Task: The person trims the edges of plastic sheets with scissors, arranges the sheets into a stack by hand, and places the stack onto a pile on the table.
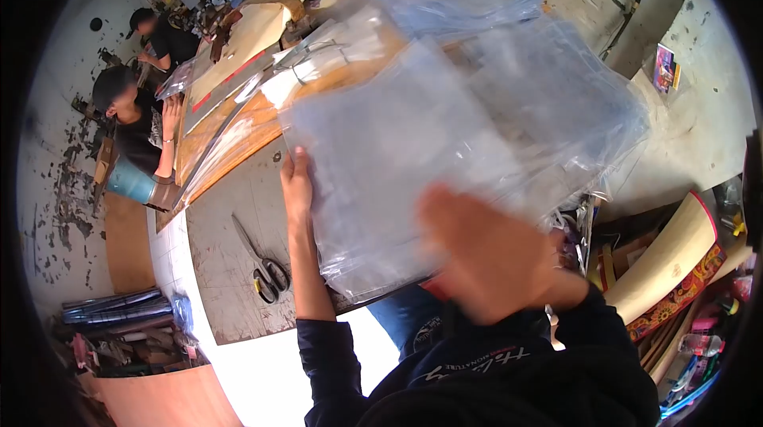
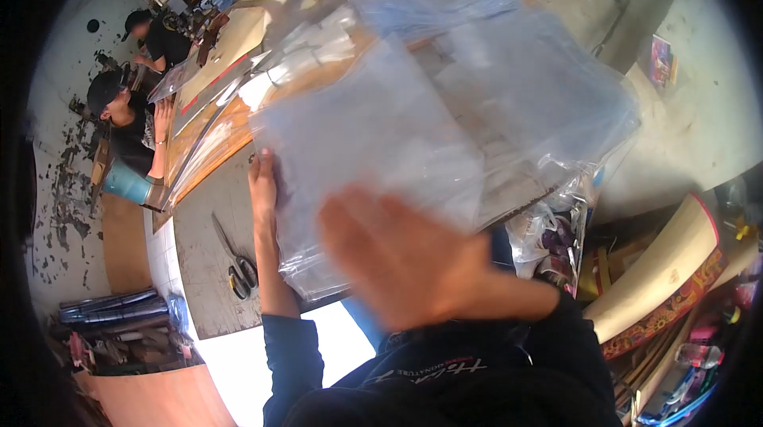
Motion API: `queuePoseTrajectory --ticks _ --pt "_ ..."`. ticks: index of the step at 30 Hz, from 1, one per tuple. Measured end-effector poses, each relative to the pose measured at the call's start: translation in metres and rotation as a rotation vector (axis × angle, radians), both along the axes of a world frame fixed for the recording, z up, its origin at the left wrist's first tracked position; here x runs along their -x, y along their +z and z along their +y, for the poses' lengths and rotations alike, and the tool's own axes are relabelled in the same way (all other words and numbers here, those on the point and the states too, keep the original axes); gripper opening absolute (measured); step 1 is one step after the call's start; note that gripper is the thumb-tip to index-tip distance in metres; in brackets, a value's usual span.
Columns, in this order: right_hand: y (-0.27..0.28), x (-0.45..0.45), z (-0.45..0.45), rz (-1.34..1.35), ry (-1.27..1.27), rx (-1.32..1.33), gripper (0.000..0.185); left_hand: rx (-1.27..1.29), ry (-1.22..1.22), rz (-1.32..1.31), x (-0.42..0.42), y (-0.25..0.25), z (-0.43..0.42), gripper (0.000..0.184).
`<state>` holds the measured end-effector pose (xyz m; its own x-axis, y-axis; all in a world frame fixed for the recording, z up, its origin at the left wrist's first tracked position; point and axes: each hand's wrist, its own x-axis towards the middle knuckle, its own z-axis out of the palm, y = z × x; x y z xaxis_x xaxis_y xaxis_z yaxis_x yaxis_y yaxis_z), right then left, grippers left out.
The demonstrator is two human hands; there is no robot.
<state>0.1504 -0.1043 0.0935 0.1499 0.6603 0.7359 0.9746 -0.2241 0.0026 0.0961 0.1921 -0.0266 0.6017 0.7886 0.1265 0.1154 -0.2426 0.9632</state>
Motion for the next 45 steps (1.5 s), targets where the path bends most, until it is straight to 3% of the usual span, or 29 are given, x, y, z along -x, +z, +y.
queuePoseTrajectory --ticks 1,3,4,6,7,8,10,11,12,13,15,17,21,23,24,26,27,29,33,35,36,37,38,41,44,45 --pt "-0.016 0.026 0.013 0.009 0.081 -0.001 0.027 0.000 -0.009 0.004 0.002 0.009 -0.006 0.056" --pt "-0.051 0.070 0.039 0.116 0.178 0.084 0.030 0.607 -0.085 -0.391 0.006 0.034 -0.021 0.081" --pt "-0.067 0.081 0.050 0.217 0.196 0.167 0.029 0.613 -0.086 -0.384 0.008 0.029 -0.015 0.081" --pt "-0.079 0.084 0.066 0.221 0.177 0.203 0.030 0.632 -0.282 -0.359 0.015 0.022 0.002 0.099" --pt "-0.079 0.082 0.071 0.215 0.161 0.233 0.030 0.668 -0.284 -0.397 0.015 0.020 0.003 0.081" --pt "-0.078 0.079 0.068 0.218 0.163 0.232 0.030 0.667 -0.281 -0.394 0.014 0.019 0.003 0.081" --pt "-0.053 0.059 0.045 0.628 0.462 0.011 0.032 0.327 -0.067 -0.019 0.006 0.024 -0.005 0.054" --pt "-0.033 0.040 0.025 0.571 0.280 0.099 0.034 0.418 -0.041 -0.174 0.001 0.016 -0.004 0.033" --pt "-0.012 0.015 0.002 0.505 0.104 0.189 0.037 0.423 -0.034 -0.181 0.000 0.019 -0.007 0.033" --pt "0.002 -0.007 -0.019 0.557 -0.082 0.075 0.043 0.389 -0.012 -0.139 0.000 0.026 -0.012 0.034" --pt "-0.007 -0.052 -0.065 0.394 -0.442 0.111 0.071 0.361 0.024 -0.104 0.001 0.026 -0.012 0.034" --pt "-0.024 -0.076 -0.104 0.443 -0.615 0.296 0.076 0.322 -0.031 -0.115 0.002 0.020 -0.006 0.036" --pt "-0.055 -0.107 -0.140 0.408 -0.722 0.457 0.070 0.347 -0.081 -0.118 0.007 0.019 -0.002 0.038" --pt "-0.048 -0.125 -0.156 0.483 -0.495 0.343 0.063 0.370 -0.109 -0.129 0.009 0.011 0.004 0.041" --pt "-0.043 -0.129 -0.147 0.401 -0.511 0.076 0.050 0.368 -0.113 -0.123 0.010 0.011 0.004 0.041" --pt "-0.027 -0.142 -0.142 0.331 -0.710 -0.181 0.040 0.383 -0.069 -0.101 0.008 0.013 0.003 0.048" --pt "-0.010 -0.135 -0.130 0.331 -0.712 -0.186 0.040 0.379 -0.073 -0.101 0.007 0.012 0.003 0.048" --pt "0.027 -0.101 -0.081 0.244 -0.627 -0.373 0.024 0.298 -0.018 -0.104 0.005 0.005 0.004 0.056" --pt "0.029 -0.022 -0.012 0.070 -0.230 -0.095 0.030 0.163 -0.034 -0.040 0.006 -0.020 0.027 0.056" --pt "0.011 0.018 0.023 0.008 -0.023 0.046 0.037 0.163 -0.066 -0.026 0.006 -0.024 0.030 0.067" --pt "-0.002 0.033 0.036 0.038 0.014 0.108 0.039 0.157 -0.063 -0.022 0.005 -0.018 0.026 0.067" --pt "-0.028 0.045 0.049 0.064 0.084 0.197 0.054 0.310 -0.068 -0.155 0.003 -0.008 0.016 0.070" --pt "-0.044 0.055 0.057 0.065 0.090 0.194 0.054 0.464 -0.072 -0.289 0.001 0.002 0.008 0.073" --pt "-0.061 0.071 0.063 0.271 0.256 0.410 0.082 0.505 -0.055 -0.281 0.002 0.024 -0.008 0.075" --pt "-0.018 0.040 0.049 0.460 0.383 0.300 0.082 0.566 -0.256 -0.280 0.006 0.022 0.003 0.076" --pt "0.000 0.016 0.041 0.492 0.281 0.321 0.082 0.572 -0.258 -0.282 0.009 0.027 0.001 0.076"
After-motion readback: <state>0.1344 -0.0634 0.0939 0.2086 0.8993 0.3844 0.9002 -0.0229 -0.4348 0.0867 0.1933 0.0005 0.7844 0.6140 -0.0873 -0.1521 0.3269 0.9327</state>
